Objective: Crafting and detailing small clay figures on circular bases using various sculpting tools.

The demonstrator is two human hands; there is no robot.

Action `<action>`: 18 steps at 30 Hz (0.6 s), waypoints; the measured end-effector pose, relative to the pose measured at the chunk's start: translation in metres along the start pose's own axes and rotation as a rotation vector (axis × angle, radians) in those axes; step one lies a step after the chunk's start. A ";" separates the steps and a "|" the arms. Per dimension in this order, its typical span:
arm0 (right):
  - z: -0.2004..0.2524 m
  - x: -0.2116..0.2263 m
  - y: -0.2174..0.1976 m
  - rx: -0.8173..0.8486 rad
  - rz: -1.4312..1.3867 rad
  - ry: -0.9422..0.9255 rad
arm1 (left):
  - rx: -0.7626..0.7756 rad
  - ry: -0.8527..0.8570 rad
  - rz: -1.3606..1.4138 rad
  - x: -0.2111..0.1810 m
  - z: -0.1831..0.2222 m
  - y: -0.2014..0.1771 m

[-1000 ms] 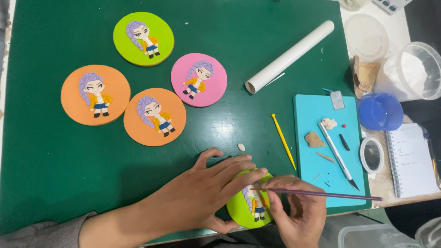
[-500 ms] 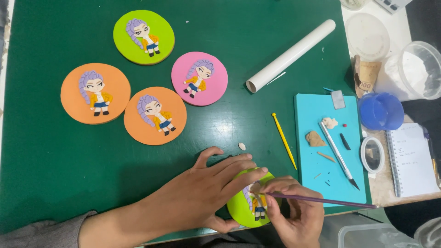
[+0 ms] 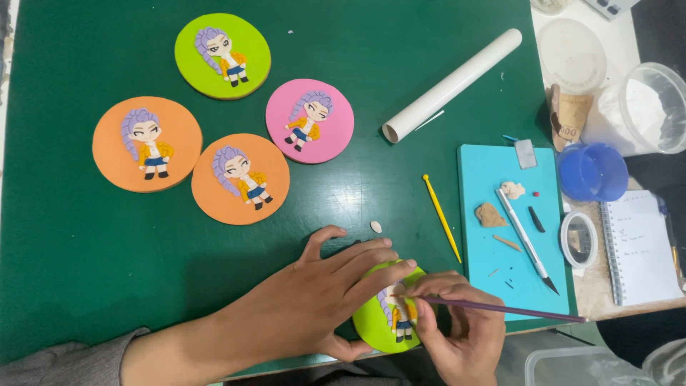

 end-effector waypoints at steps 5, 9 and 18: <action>0.001 0.000 -0.003 -0.028 0.003 0.026 | 0.005 -0.005 0.017 0.000 0.001 0.002; 0.002 -0.001 -0.003 -0.011 0.014 0.009 | 0.007 0.002 -0.033 0.000 0.001 0.002; 0.002 0.003 -0.012 -0.150 -0.002 0.016 | 0.000 0.006 0.007 0.000 0.001 0.001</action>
Point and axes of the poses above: each hand's wrist, its own z-axis away from the middle knuckle, its own y-axis out of the palm, x = y × z, the point moved 8 cm from there along -z, towards the middle knuckle, and after that the axes turned 12 degrees about y, right-handed, at the moved point
